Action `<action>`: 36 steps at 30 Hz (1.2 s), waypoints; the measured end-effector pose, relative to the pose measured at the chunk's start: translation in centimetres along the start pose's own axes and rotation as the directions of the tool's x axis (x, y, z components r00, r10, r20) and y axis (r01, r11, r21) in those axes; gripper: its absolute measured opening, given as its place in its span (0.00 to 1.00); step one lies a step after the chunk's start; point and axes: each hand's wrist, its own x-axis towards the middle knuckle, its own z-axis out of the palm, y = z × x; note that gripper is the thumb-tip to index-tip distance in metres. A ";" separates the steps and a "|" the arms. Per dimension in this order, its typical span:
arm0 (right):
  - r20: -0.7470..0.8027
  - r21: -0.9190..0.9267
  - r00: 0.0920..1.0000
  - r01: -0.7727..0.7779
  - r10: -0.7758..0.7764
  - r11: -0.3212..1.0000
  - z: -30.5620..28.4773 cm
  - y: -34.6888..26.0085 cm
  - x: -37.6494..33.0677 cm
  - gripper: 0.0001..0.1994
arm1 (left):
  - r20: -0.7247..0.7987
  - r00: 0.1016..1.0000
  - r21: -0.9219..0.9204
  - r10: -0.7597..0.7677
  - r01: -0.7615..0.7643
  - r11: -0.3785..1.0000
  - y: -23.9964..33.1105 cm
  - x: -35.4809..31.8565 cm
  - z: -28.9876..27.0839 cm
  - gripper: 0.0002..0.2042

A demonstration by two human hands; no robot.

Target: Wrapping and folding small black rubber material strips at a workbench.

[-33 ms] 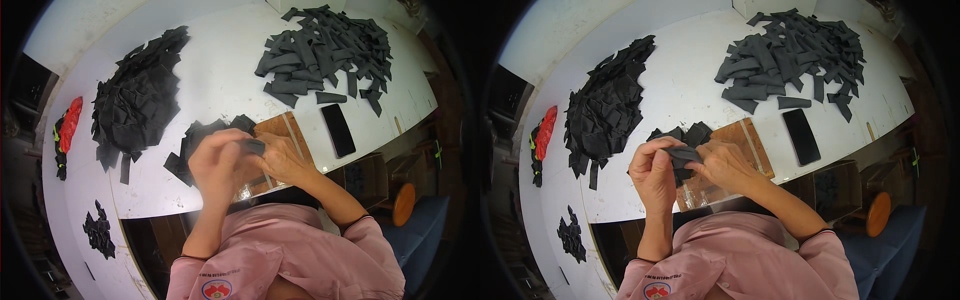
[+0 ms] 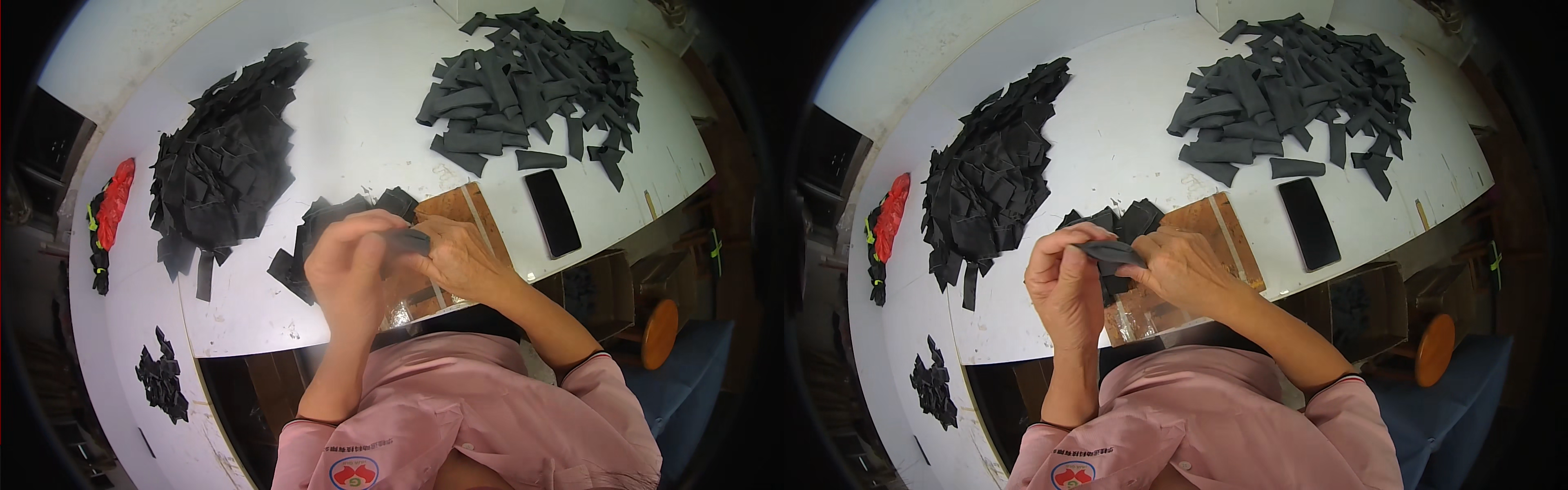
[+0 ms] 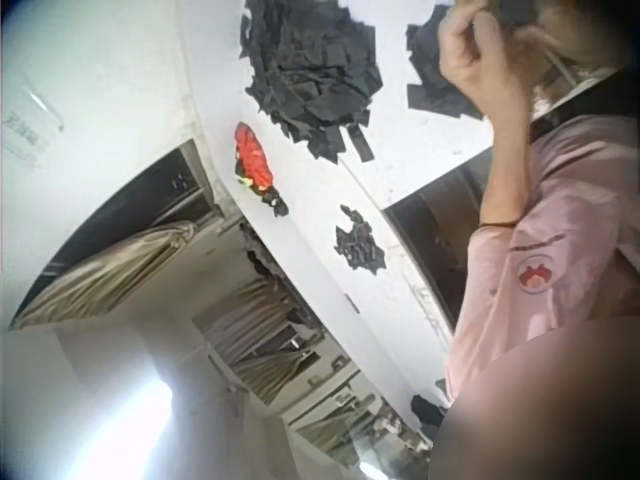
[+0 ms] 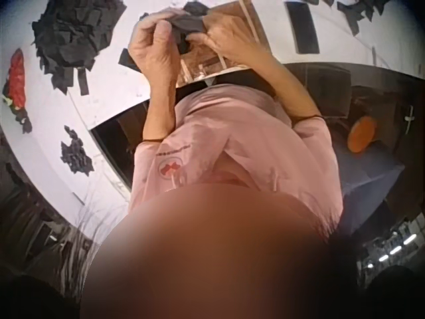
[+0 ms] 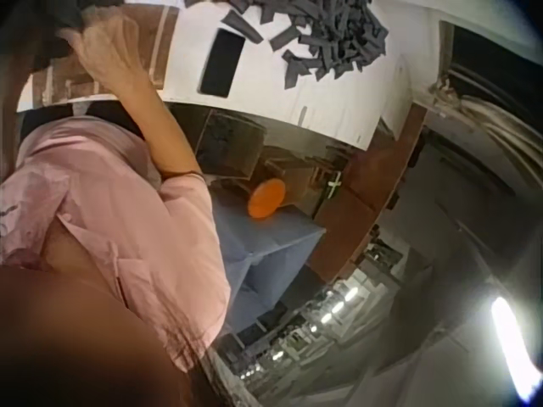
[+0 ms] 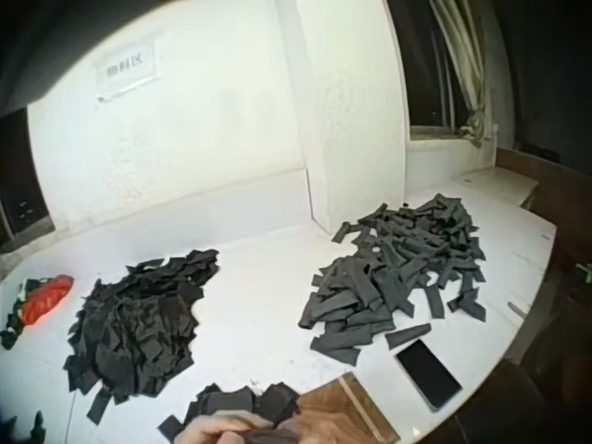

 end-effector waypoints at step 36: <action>0.090 -0.153 0.995 0.061 -0.048 0.986 -0.5 -1.1 0.7 0.18 | 0.068 0.992 0.056 -0.102 0.098 0.994 1.3 1.3 -2.2 0.08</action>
